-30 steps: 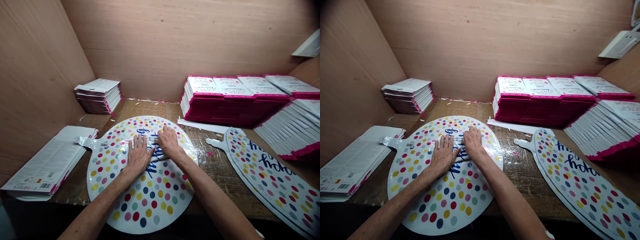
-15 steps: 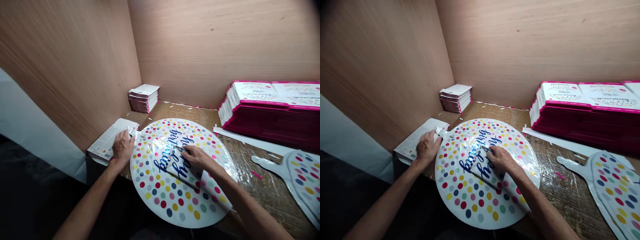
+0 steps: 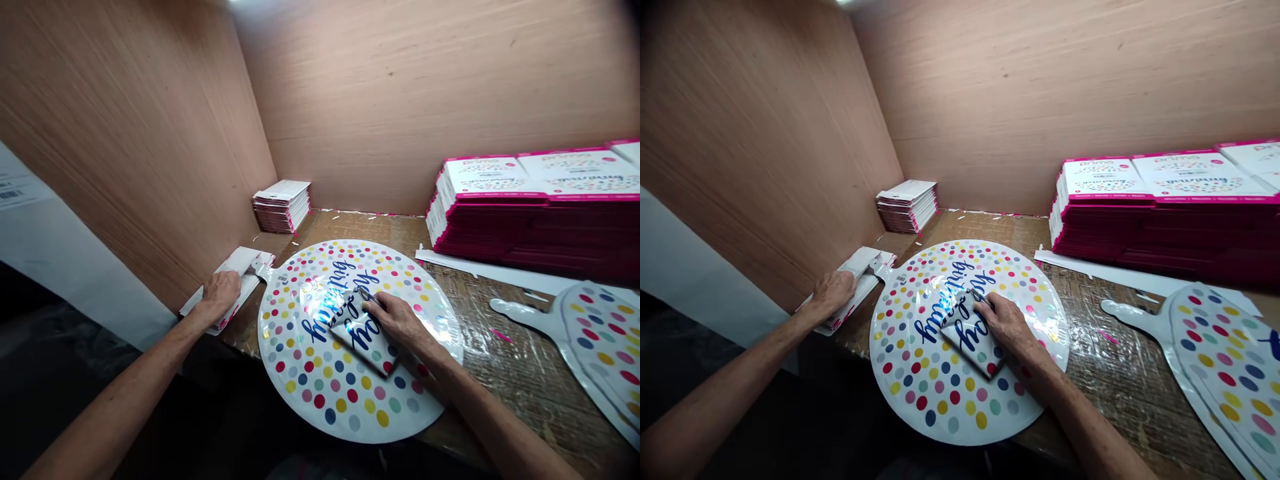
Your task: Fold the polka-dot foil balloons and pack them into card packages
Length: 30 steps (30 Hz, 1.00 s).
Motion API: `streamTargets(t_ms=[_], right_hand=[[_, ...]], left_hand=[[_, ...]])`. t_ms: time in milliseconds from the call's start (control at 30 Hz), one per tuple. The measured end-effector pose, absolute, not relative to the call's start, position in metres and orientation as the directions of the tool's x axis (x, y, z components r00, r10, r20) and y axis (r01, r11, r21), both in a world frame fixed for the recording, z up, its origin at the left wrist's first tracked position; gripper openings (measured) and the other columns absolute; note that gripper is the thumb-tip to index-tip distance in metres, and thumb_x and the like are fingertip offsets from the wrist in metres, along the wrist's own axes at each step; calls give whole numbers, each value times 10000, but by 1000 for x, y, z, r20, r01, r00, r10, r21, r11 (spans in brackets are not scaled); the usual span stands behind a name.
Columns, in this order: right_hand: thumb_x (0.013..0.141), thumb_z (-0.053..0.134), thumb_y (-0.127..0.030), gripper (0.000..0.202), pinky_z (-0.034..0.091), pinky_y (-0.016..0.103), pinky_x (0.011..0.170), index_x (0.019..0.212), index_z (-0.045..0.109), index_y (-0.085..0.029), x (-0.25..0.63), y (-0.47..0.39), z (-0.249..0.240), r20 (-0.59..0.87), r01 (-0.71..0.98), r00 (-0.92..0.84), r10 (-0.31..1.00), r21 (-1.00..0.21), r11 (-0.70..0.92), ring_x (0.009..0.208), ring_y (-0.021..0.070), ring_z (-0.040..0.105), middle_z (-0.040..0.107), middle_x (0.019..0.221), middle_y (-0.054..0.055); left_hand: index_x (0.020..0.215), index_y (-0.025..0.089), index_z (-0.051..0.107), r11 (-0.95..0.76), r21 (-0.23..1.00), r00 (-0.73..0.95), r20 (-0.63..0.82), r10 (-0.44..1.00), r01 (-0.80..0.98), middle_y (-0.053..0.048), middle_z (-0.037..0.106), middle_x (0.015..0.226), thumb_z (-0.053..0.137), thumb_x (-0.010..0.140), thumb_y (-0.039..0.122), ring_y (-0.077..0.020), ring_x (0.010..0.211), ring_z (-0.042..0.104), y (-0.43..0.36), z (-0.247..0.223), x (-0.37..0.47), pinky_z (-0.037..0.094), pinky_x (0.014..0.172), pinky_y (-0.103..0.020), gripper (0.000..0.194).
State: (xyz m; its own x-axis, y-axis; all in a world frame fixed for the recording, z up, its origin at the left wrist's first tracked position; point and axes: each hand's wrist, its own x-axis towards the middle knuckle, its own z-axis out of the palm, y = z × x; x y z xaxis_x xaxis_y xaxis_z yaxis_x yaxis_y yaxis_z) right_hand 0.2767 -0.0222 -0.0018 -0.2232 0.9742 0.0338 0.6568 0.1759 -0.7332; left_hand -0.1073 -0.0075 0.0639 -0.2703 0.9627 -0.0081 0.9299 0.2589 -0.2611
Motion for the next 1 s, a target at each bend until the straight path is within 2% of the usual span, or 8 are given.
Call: streamTargets(t_ms=[167,367,533,633,767,833,933,1000], right_hand=[[849,461,-545,378,345,263,556,658,393,-226,285,-23,1,32,590,-238,971,-789,170,603,146,453,503,645,-14],[832,531,-574,404,372,252,535,670,468,-209,321,-33,-2,11,511,-188,982,-853,107,600,140,475,527,644,-13],[823,575,-605,417,398,247,528,730,521,-202,349,-53,-4,-24,421,-181,983,-905,55,604,138,492,549,664,-11],[818,593,-597,412,402,245,537,731,538,-198,354,-64,1,-59,436,-184,981,-900,27,606,132,479,529,668,-15],[851,577,-529,356,368,237,527,731,538,-197,346,-70,14,-111,541,-242,964,-840,39,599,123,452,501,666,-20],[866,561,-501,337,352,236,529,725,531,-197,336,-69,21,-91,567,-284,954,-819,91,595,119,440,494,658,-24],[871,555,-462,296,355,237,557,749,556,-193,317,-66,25,-32,558,-362,932,-808,189,613,120,452,519,663,-22],[876,547,-438,278,354,238,574,752,562,-189,304,-65,24,-13,543,-421,907,-805,240,620,118,453,531,666,-21]], left_hand=[[960,75,728,333,-264,-312,120,942,905,-252,715,942,398,945,426,-391,868,677,-20,91,-93,492,671,-420,482],[919,93,680,163,-285,-51,364,930,945,-192,712,907,249,1003,330,-322,872,659,-34,91,-78,472,691,-371,499],[1038,162,683,-350,-170,389,437,811,921,-105,729,1105,378,932,161,-235,1019,671,-32,54,-50,514,882,-342,323],[1078,155,689,-627,-51,594,384,707,778,-111,720,1151,389,887,114,-232,1084,666,-31,28,-25,534,921,-357,358],[1145,154,663,-661,94,620,270,736,744,-106,677,1246,369,854,78,-228,1200,608,-31,12,3,520,984,-395,420],[1205,164,626,-682,144,640,253,726,717,-104,629,1323,428,884,165,-224,1268,555,-34,12,15,487,1039,-393,378],[1261,163,572,-761,133,739,182,648,635,-112,577,1378,479,921,296,-238,1324,491,-38,15,30,465,1065,-384,377],[1247,128,560,-785,67,774,130,619,616,-147,574,1356,424,941,232,-257,1311,492,-39,16,35,459,1062,-406,351]])
